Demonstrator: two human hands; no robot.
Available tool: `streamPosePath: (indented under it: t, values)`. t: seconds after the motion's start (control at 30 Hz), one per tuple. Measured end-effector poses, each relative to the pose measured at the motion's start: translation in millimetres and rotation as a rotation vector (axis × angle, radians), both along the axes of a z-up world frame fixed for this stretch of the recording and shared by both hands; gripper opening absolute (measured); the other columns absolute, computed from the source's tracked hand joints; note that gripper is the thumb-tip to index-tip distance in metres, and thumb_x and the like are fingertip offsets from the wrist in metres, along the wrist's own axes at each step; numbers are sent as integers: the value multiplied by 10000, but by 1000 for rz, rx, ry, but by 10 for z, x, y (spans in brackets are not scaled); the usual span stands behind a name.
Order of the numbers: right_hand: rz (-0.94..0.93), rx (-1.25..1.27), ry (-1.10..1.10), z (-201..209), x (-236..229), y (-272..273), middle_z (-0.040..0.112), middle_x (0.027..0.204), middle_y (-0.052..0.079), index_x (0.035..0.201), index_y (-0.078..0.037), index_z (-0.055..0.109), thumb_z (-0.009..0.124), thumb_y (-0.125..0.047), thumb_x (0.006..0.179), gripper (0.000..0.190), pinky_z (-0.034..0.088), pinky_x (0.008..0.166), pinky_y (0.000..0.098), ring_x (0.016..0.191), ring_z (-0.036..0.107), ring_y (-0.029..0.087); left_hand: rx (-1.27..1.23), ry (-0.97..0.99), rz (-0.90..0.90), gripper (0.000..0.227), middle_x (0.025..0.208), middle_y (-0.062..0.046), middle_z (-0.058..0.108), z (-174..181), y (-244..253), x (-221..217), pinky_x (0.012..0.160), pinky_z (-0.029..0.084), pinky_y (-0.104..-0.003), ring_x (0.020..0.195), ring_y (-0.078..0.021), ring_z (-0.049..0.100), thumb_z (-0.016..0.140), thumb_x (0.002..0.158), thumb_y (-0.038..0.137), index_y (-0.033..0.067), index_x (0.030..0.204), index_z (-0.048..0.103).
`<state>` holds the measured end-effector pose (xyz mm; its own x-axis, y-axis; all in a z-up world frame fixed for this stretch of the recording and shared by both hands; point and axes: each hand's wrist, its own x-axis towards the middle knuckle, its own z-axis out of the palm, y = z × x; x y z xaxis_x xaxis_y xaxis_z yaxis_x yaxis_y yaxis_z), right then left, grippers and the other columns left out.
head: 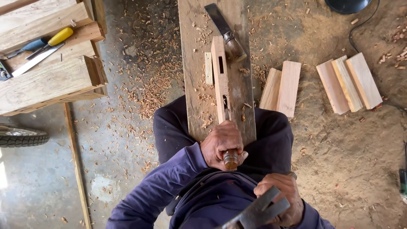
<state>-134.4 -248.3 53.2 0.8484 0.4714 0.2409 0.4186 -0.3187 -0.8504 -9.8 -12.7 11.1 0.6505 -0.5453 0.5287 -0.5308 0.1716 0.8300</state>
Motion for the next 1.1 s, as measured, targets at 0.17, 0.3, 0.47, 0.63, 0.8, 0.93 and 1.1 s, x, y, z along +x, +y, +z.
streamPosePath:
  t: [0.17,0.3,0.47,0.63,0.8,0.93,1.1]
  values:
    - [75,-16,3,-94,172,17,690,781,21,842,-113,673,684,-527,873,416,537,559,345,651,706,207,-9,-16,-2,199,761,-32,563,-107,-11,-38,786,425,-410,746,-282,587,775,798,90,129,808,580]
    - [-77,-253,168,-59,187,23,722,730,63,812,-106,759,820,-431,756,336,550,531,377,616,718,250,15,-150,7,223,760,-59,566,-198,-60,33,762,414,-427,756,-307,577,794,713,141,102,811,597]
    - [56,-70,-208,-388,-14,-90,717,732,17,827,-121,677,794,-321,889,240,547,586,329,657,739,194,52,-108,16,174,777,-39,562,-302,-53,-91,828,464,-427,782,-282,597,771,808,120,120,826,598]
    - [-116,-383,159,-381,7,-30,693,638,82,767,-133,771,853,-422,696,309,532,515,412,552,685,299,19,-225,16,233,804,-82,610,-362,-90,-27,829,450,-432,802,-332,605,775,684,165,84,837,618]
    - [59,-72,-226,-704,3,-193,678,761,39,851,-134,688,761,-384,883,262,536,606,369,663,688,246,76,-182,52,193,835,-55,616,-566,-95,-101,971,484,-441,846,-293,631,770,745,158,108,866,628]
    - [-78,-408,109,-351,130,9,690,715,51,867,-145,745,831,-448,741,339,530,511,380,564,681,243,124,-237,58,212,840,-60,614,-600,-66,-92,963,474,-438,868,-296,619,799,769,154,96,867,620]
    - [145,-67,-283,-881,-1,-293,677,815,19,944,-140,676,695,-351,924,213,530,611,355,690,684,220,91,-219,44,266,830,-56,619,-575,-80,-106,979,467,-446,865,-293,628,785,664,168,97,863,624]
